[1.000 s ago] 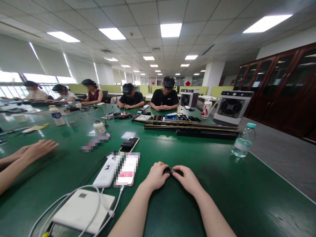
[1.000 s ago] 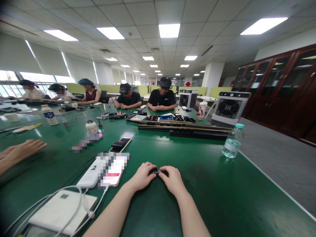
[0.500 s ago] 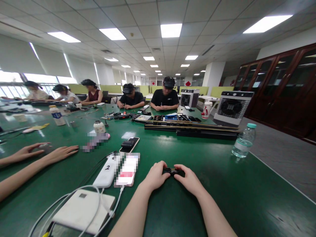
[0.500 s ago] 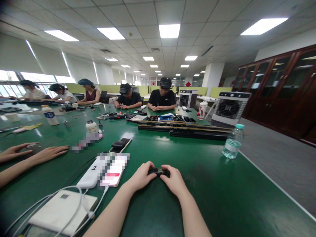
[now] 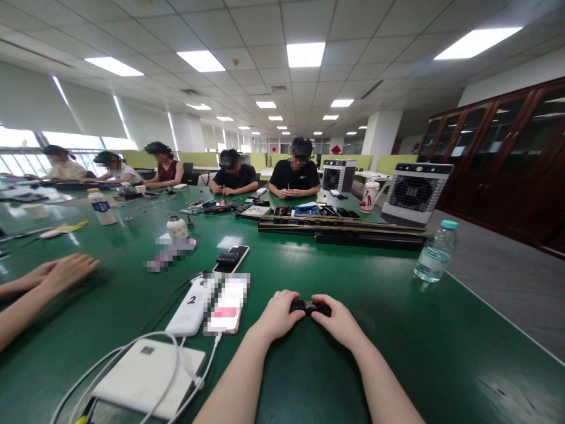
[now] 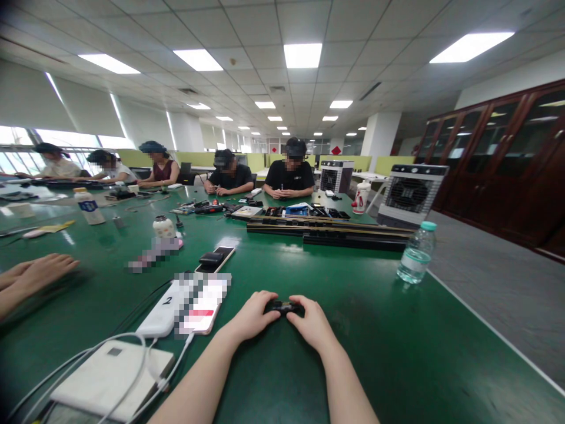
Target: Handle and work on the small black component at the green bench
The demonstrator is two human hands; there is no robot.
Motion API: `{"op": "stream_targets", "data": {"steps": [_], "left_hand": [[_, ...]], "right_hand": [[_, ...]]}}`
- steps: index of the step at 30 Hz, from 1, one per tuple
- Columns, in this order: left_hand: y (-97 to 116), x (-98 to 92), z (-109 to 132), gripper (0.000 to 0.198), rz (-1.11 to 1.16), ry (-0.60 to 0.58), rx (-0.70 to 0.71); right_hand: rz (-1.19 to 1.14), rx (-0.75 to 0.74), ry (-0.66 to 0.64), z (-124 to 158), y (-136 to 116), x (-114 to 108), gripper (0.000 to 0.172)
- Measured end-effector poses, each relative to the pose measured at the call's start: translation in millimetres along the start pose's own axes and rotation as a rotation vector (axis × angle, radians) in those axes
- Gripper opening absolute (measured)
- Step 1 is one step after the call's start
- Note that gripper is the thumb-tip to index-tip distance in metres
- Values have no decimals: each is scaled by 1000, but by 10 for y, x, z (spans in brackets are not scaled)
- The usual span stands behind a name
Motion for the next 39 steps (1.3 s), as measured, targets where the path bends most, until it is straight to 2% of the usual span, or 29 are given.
{"op": "stream_targets", "data": {"steps": [22,39], "left_hand": [[1,38,-12,37,64,-17,13],[6,45,-16,38,51,-2,42]], "right_hand": [[20,-2,-14,23,-105,-23,37],[38,-4,0,15,-83,-20,37]]}}
Point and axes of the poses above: each hand's wrist, its own z-axis away from the middle knuckle, its own x-axis out of the palm, y = z × x, the point moved 8 cm from there along -z, towards the middle knuckle, and after that the axes turned 4 degrees about -x, right-handed, at the moved point
